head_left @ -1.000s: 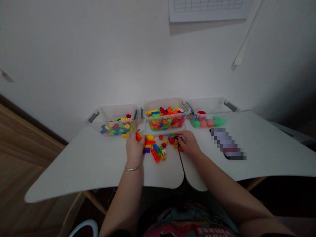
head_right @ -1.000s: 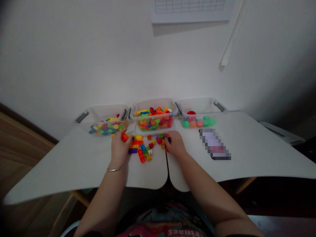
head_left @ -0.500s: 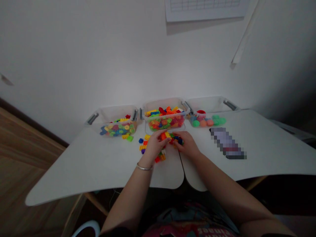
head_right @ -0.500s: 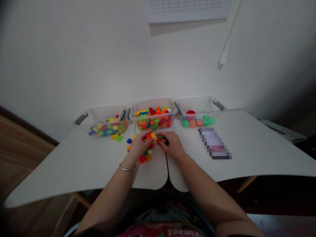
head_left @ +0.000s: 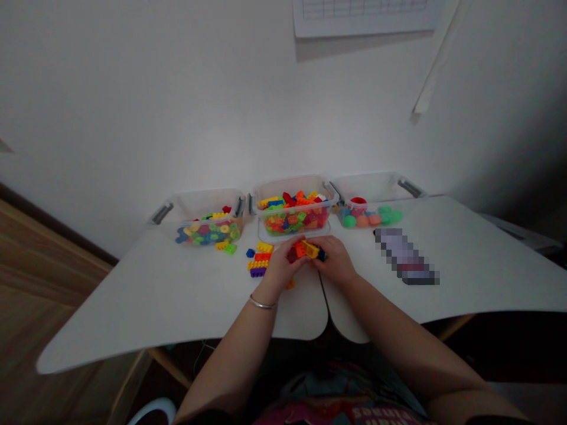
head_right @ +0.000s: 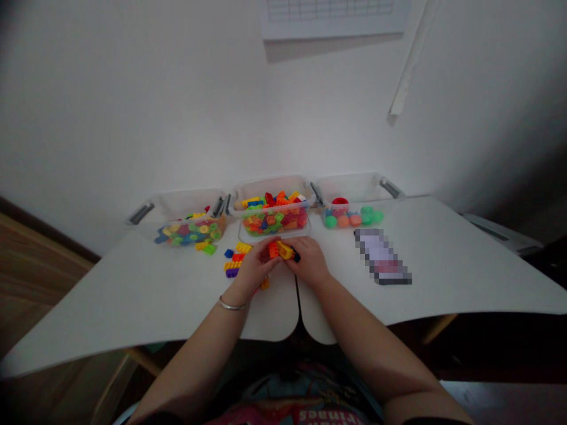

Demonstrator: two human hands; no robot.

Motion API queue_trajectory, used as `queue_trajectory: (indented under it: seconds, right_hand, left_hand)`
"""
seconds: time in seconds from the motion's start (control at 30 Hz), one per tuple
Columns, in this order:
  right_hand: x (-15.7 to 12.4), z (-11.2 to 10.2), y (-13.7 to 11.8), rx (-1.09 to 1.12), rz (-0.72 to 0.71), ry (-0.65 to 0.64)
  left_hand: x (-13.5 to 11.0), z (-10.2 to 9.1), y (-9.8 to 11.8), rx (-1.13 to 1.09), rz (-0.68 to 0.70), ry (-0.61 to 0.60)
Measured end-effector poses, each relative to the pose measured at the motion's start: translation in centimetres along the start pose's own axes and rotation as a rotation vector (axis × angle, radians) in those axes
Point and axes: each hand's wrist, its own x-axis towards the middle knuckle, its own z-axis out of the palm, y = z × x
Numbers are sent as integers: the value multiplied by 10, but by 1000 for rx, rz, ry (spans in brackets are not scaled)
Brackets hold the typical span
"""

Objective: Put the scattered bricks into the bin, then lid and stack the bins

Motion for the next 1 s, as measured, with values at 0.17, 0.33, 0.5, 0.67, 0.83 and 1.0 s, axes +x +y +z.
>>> queue_trajectory:
  seconds: [0.17,0.33,0.5,0.67,0.83,1.0]
  right_hand:
    - [1,1,1,62,87,61]
    - [1,3,4,93,195,84]
    - [-1,9,14,68,293,150]
    - [-2,11,20,63,340,169]
    - [-1,10,19,95,348,156]
    - [1,5,10,195,355,229]
  left_hand:
    - [1,-4,18,365,-58,103]
    - [0,-5,29,782,-56,142]
    - [2,-5,18,803,-69,54]
    - [6,-13,10,789,-103,72]
    - [6,-17,0,708,-101,-25]
    - [5,-16,-5,709,-26,-1]
